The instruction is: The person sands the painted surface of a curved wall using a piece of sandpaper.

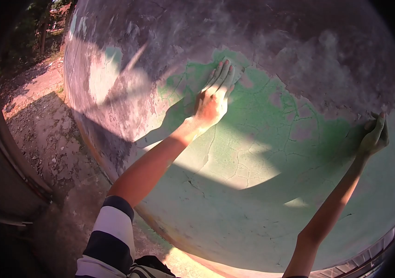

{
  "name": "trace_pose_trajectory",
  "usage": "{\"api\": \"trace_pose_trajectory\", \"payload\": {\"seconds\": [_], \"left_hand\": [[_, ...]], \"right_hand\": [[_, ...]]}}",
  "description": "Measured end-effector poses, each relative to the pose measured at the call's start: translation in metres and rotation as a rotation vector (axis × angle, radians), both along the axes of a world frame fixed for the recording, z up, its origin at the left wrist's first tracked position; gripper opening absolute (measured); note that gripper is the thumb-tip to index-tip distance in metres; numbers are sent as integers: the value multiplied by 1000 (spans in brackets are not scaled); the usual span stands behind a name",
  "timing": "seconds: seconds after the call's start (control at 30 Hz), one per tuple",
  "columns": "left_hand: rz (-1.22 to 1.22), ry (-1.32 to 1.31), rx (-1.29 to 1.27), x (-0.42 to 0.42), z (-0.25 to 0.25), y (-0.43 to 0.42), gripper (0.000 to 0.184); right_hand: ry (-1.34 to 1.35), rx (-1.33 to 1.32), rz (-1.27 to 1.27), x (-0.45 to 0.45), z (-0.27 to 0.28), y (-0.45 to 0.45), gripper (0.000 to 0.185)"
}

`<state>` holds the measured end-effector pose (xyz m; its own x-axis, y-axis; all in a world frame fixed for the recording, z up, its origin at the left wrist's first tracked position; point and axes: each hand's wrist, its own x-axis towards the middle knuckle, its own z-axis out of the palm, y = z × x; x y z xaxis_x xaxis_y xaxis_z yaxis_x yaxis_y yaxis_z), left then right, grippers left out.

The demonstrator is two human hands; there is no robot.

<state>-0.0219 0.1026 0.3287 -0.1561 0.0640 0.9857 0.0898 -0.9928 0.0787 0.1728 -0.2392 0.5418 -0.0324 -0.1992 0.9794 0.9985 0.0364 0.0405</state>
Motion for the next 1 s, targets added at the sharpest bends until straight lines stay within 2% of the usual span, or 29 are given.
{"api": "trace_pose_trajectory", "payload": {"seconds": [0.1,0.13,0.23,0.33,0.43,0.5,0.53,0.63,0.67,0.7,0.77,0.83,0.9,0.93,1.0], "left_hand": [[-77,224,217,-1,-23,-13,53],[-75,225,207,-6,-22,-9,53],[38,67,1,-23,-2,30,53],[20,-68,-159,-17,-9,59,55],[117,-47,-72,-8,-29,23,57],[-29,127,70,-5,-41,0,59],[27,149,139,-10,-40,11,57],[30,100,59,-22,-29,37,58],[83,20,16,-23,-25,59,63],[21,-25,-117,-26,-20,70,70],[-2,-111,-170,-28,-15,74,77],[41,-56,-89,-19,-20,55,70],[-48,84,84,-12,-27,17,57],[-101,163,166,-8,-31,5,56],[-51,187,211,-12,-25,14,53]], "right_hand": [[-10,7,19,9,2,0,37],[-2,3,26,10,2,-1,37],[12,-18,19,13,2,-4,37],[1,-13,-57,5,2,0,37],[-7,-7,-64,5,1,1,36],[9,-16,-69,4,3,-1,36],[23,-29,-84,6,3,-2,36],[4,-59,-54,20,5,-6,35],[28,-63,-92,15,4,-6,35],[33,-64,-103,12,2,-5,35],[-11,-23,-150,8,2,-1,34],[-12,-25,-174,12,6,-4,34],[1,-14,-194,16,4,-7,33],[7,-11,-207,16,3,-8,33],[51,-28,-232,19,4,-13,33]]}}
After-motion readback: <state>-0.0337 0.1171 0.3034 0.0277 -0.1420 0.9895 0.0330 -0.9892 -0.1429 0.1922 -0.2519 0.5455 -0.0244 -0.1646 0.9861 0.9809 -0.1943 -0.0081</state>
